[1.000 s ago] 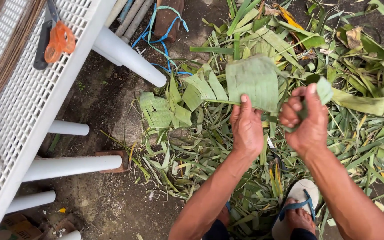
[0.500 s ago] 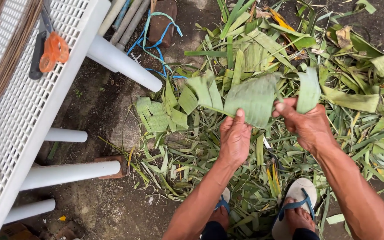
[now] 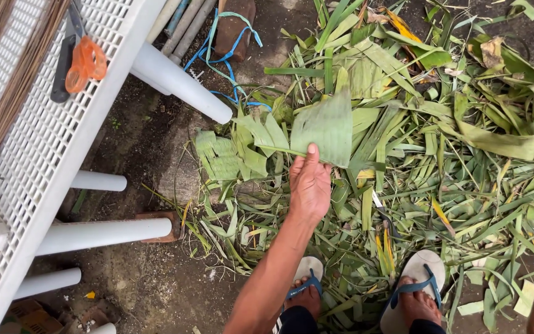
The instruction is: Organizing banana leaf strips by picking them from a pile and aligning them into a neat bunch in the hand.
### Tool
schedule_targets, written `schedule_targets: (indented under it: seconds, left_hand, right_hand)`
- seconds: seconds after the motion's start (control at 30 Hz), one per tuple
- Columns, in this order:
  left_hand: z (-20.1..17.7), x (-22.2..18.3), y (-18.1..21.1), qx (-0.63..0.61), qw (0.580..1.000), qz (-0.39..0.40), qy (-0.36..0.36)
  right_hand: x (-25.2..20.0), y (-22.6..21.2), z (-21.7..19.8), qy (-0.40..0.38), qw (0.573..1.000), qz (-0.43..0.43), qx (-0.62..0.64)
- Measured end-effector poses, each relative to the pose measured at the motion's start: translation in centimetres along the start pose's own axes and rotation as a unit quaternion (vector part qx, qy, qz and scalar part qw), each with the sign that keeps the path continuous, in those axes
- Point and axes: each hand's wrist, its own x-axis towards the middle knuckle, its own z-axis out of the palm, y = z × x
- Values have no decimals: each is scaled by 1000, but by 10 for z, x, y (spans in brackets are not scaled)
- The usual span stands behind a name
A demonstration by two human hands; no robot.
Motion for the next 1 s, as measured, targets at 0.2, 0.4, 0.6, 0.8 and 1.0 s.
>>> schedule_targets:
  seconds: [0.2,0.4,0.6,0.8,1.0]
  left_hand:
    - [5,-5,-20,33,999,-10,-26]
    - [10,-15,-35,75,995,-15,-60]
    - [18,-24,-40,117,989,-4,-84]
    - [16,-28,-39,194,979,-19,-66]
    - [20,-29,-29,286,955,-11,-74]
  right_hand:
    - [-114,-215,27,-83,993,40,-78]
    - [-133,-241,57,-203,973,100,-37]
    - [-142,-241,75,-287,917,194,197]
    - [-150,-256,78,-243,945,172,134]
    - [-148,-238,89,-232,933,123,247]
